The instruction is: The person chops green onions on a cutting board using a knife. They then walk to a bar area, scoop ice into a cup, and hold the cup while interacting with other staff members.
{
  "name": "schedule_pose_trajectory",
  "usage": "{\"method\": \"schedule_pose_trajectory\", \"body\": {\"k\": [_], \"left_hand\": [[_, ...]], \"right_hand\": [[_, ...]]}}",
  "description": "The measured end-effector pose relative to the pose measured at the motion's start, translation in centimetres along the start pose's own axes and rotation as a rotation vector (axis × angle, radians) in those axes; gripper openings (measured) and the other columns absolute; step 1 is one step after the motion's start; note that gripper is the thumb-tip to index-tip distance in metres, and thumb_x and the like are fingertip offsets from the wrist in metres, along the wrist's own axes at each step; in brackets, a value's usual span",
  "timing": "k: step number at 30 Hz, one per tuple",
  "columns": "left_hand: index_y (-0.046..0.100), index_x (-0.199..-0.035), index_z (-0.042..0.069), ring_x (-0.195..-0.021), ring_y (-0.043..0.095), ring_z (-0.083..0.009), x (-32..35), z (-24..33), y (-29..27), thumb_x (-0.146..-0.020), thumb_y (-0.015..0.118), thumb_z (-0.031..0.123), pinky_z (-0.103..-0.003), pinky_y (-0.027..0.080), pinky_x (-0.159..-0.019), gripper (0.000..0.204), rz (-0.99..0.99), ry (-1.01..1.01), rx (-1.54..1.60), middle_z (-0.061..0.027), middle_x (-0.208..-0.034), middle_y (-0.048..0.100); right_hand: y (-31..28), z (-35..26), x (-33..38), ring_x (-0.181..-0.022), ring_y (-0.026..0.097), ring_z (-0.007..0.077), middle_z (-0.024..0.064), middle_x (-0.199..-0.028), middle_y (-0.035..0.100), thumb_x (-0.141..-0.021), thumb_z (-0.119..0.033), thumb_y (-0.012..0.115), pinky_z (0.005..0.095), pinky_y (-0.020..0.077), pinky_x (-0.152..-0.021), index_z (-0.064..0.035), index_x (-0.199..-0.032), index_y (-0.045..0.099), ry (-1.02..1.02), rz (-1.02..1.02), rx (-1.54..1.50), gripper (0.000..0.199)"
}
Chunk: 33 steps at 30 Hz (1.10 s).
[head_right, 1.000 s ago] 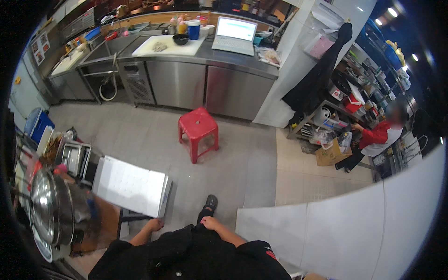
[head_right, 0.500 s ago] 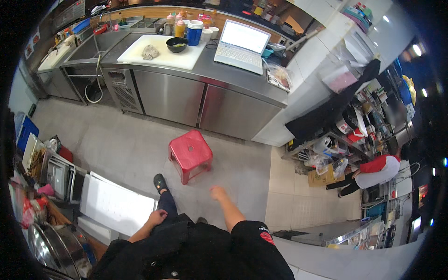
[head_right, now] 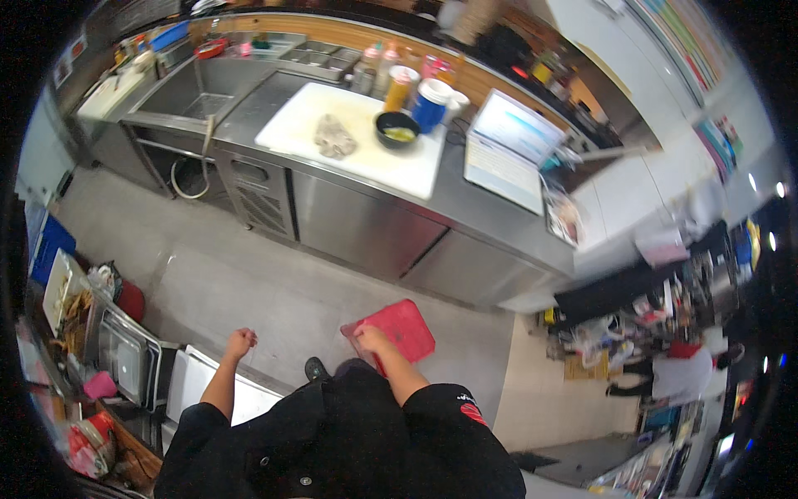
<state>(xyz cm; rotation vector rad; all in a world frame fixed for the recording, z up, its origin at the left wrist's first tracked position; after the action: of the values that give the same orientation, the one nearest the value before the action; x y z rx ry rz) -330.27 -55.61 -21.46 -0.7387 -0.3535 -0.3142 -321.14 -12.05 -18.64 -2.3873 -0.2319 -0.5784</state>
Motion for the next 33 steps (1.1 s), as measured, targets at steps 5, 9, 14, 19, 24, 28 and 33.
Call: {"method": "schedule_pose_trajectory", "body": {"k": [5, 9, 14, 19, 24, 28, 33], "left_hand": [[0.069, -0.114, 0.018, -0.102, 0.067, -0.0363, 0.2, -4.9, -5.0, -0.088, 0.060, 0.024, -0.046, 0.053, -0.090, 0.029, 0.079, -0.197, -0.135, -0.0194, -0.103, 0.072], [0.070, -0.114, 0.017, -0.106, 0.065, -0.0381, 3.2, -8.9, -1.1, -0.087, 0.058, 0.030, -0.046, 0.051, -0.094, 0.032, -0.158, -0.283, -0.151, -0.0185, -0.109, 0.071], [0.074, -0.107, 0.011, -0.105, 0.066, -0.0371, 3.2, -13.2, -1.7, -0.092, 0.048, 0.037, -0.046, 0.052, -0.092, 0.039, -0.174, -0.394, 0.018, -0.0165, -0.112, 0.071], [0.072, -0.100, 0.006, -0.094, 0.067, -0.0417, -3.3, -16.4, -17.0, -0.093, 0.050, 0.040, -0.051, 0.052, -0.086, 0.041, 0.176, -0.562, -0.058, -0.0213, -0.098, 0.071], [0.071, -0.107, 0.017, -0.090, 0.069, -0.0356, -13.2, -15.1, -28.3, -0.083, 0.062, 0.021, -0.048, 0.054, -0.079, 0.026, 0.403, -0.501, 0.148, -0.0128, -0.097, 0.073], [0.067, -0.116, 0.018, -0.091, 0.070, -0.0298, -19.6, -14.3, -30.2, -0.082, 0.065, 0.018, -0.046, 0.054, -0.078, 0.034, 0.186, -0.323, 0.275, -0.0089, -0.095, 0.074], [0.066, -0.123, 0.021, -0.107, 0.066, -0.0335, -21.8, -23.2, -39.4, -0.084, 0.067, 0.032, -0.045, 0.050, -0.093, 0.041, 0.081, -0.397, 0.150, -0.0136, -0.113, 0.071]], "right_hand": [[-5.7, 1.5, -6.8, -0.061, 0.067, 0.0303, 0.0183, -0.071, 0.067, -0.097, -0.023, 0.051, 0.0454, 0.0525, -0.059, -0.0035, -0.097, 0.066, 0.129, -0.010, 0.107, 0.024], [-3.1, -0.6, -11.5, -0.055, 0.064, 0.0205, 0.0094, -0.069, 0.068, -0.089, -0.011, 0.058, 0.0381, 0.0497, -0.049, -0.0062, -0.089, 0.067, 0.388, -0.234, 0.103, 0.011], [-2.5, -13.7, -30.6, -0.061, 0.066, 0.0255, 0.0105, -0.073, 0.069, -0.081, -0.006, 0.065, 0.0431, 0.0514, -0.054, -0.0054, -0.093, 0.070, 0.063, -0.461, 0.294, 0.013], [7.0, -33.2, -47.3, -0.047, 0.061, 0.0263, 0.0124, -0.062, 0.063, -0.090, -0.003, 0.054, 0.0428, 0.0468, -0.042, -0.0025, -0.099, 0.062, -0.075, -0.644, 0.320, 0.012], [14.6, -61.0, -60.0, -0.047, 0.060, 0.0186, 0.0105, -0.067, 0.064, -0.090, 0.003, 0.050, 0.0322, 0.0462, -0.040, -0.0032, -0.116, 0.054, -0.345, -0.628, 0.160, 0.027], [22.8, -71.1, -62.9, -0.058, 0.063, 0.0156, 0.0111, -0.074, 0.067, -0.087, 0.005, 0.049, 0.0299, 0.0480, -0.046, -0.0065, -0.122, 0.052, -0.454, -0.743, 0.056, 0.037], [34.9, -62.8, -63.5, -0.065, 0.067, 0.0218, 0.0181, -0.083, 0.070, -0.081, 0.009, 0.053, 0.0365, 0.0479, -0.046, -0.0148, -0.129, 0.050, 0.009, -0.842, 0.236, 0.054]]}}
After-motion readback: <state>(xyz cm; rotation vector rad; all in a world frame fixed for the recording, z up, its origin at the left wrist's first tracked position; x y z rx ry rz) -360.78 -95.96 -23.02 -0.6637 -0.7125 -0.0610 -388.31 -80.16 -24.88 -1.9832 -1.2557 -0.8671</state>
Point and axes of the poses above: each hand's wrist, its own x-axis away from the middle knuckle, its own y-axis out of the palm, z = x × y, the point moved 8 cm from there along -x, towards the middle knuckle
